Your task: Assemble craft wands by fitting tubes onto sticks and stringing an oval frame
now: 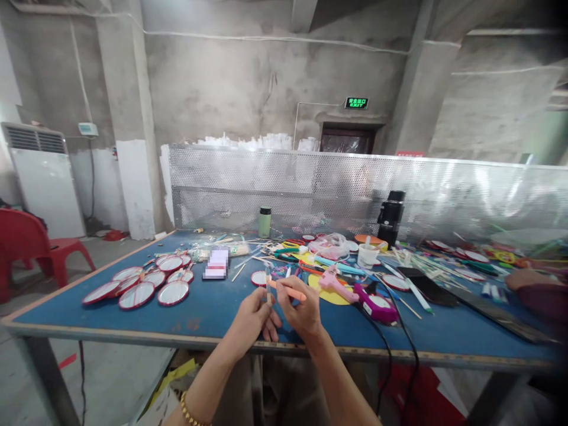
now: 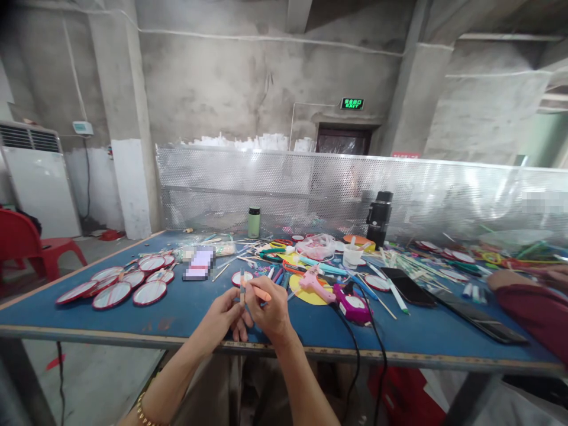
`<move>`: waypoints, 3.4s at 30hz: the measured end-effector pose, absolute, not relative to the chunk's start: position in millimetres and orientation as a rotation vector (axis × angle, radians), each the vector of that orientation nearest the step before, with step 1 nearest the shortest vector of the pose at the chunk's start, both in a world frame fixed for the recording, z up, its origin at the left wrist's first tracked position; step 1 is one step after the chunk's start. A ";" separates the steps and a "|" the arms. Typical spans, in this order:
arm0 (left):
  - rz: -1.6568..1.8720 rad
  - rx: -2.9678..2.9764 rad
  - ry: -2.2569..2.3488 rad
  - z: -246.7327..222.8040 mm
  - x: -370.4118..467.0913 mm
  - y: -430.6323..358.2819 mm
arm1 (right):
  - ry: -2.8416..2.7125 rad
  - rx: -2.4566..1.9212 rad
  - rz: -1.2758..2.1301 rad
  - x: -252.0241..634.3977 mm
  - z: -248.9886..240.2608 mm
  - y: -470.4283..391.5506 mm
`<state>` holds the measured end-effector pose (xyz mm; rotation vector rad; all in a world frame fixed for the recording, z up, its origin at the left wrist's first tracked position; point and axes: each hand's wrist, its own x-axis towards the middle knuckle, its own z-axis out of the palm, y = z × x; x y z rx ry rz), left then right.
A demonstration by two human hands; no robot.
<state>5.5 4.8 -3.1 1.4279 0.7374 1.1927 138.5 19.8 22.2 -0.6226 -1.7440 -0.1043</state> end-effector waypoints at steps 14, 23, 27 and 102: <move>1.184 1.433 0.740 -3.7 4.7 5.3 | -1.722 -0.625 -0.087 137.6 24.9 20.1; 1.180 1.435 0.733 -4.6 4.4 5.0 | -1.718 -0.612 -0.111 137.5 26.2 20.4; 1.183 1.434 0.738 -5.4 4.6 5.7 | -1.709 -0.612 -0.118 137.6 26.2 20.5; 1.180 1.427 0.750 -1.3 4.3 3.0 | -1.761 -0.630 -0.098 138.7 18.8 22.9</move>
